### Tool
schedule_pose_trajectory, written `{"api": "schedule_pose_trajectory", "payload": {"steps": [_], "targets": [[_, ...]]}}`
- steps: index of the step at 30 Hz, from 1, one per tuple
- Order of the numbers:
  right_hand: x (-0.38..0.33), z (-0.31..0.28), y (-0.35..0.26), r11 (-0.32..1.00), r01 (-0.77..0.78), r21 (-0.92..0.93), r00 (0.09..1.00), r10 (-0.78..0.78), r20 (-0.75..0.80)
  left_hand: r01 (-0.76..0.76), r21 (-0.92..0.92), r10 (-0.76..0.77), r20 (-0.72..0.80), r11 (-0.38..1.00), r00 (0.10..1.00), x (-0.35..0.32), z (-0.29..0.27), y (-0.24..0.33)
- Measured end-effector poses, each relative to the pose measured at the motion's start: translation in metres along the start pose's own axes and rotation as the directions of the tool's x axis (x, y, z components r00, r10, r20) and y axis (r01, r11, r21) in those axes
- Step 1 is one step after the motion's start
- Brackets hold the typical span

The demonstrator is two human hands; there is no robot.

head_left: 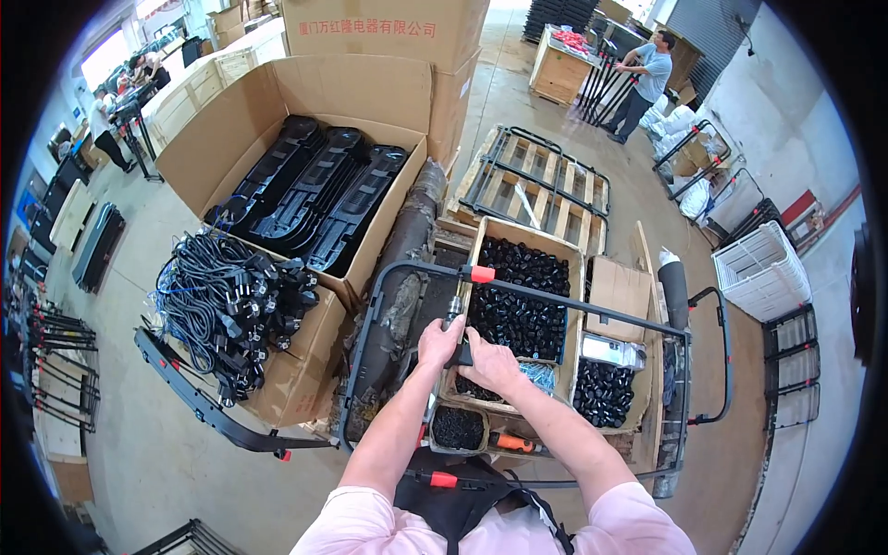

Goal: Assemble structural components of equipment using a pneumatic screwdriver and manual positioning.

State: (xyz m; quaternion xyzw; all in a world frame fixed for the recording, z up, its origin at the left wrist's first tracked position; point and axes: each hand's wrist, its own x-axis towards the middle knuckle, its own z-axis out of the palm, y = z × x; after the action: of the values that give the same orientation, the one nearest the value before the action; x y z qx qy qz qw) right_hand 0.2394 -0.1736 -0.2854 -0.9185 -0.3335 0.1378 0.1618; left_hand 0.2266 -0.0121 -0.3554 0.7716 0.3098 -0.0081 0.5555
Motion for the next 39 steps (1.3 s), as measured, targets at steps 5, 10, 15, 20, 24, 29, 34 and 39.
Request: {"api": "schedule_pose_trajectory", "payload": {"steps": [5, 10, 15, 20, 24, 29, 34, 39], "targets": [[0.001, 0.0, 0.007, 1.0, 0.014, -0.005, 1.0, -0.014, 0.026, 0.033, 0.073, -0.034, 0.015, 0.997, 0.999, 0.001, 0.002, 0.011], [0.005, 0.005, 0.015, 0.997, 0.001, 0.075, 0.999, -0.004, 0.037, 0.019, 0.243, -0.023, 0.011, 0.97, 1.0, 0.002, 0.003, 0.02], [0.005, 0.009, 0.025, 0.992, 0.013, 0.126, 1.0, -0.015, 0.014, -0.02, 0.304, 0.027, -0.017, 0.952, 0.999, -0.001, 0.007, 0.029], [0.008, 0.007, 0.02, 0.991, -0.016, 0.132, 0.999, 0.012, 0.032, -0.02, 0.292, 0.029, -0.025, 0.956, 0.999, 0.005, 0.006, 0.025], [0.007, 0.009, 0.021, 0.983, -0.052, 0.178, 0.999, 0.049, 0.023, -0.026, 0.298, 0.033, -0.019, 0.954, 0.999, 0.005, 0.006, 0.031], [0.004, 0.023, 0.018, 0.987, 0.08, 0.141, 0.981, -0.054, -0.184, -0.018, 0.292, 0.022, -0.01, 0.956, 1.0, 0.007, 0.007, 0.033], [-0.001, 0.024, 0.011, 0.988, 0.04, 0.148, 0.977, -0.008, -0.212, -0.012, 0.31, 0.016, -0.011, 0.951, 1.0, 0.002, 0.007, 0.03], [-0.003, 0.027, 0.008, 0.986, 0.038, 0.164, 0.982, -0.006, -0.19, -0.011, 0.294, 0.013, -0.007, 0.956, 1.0, 0.002, 0.006, 0.02]]}}
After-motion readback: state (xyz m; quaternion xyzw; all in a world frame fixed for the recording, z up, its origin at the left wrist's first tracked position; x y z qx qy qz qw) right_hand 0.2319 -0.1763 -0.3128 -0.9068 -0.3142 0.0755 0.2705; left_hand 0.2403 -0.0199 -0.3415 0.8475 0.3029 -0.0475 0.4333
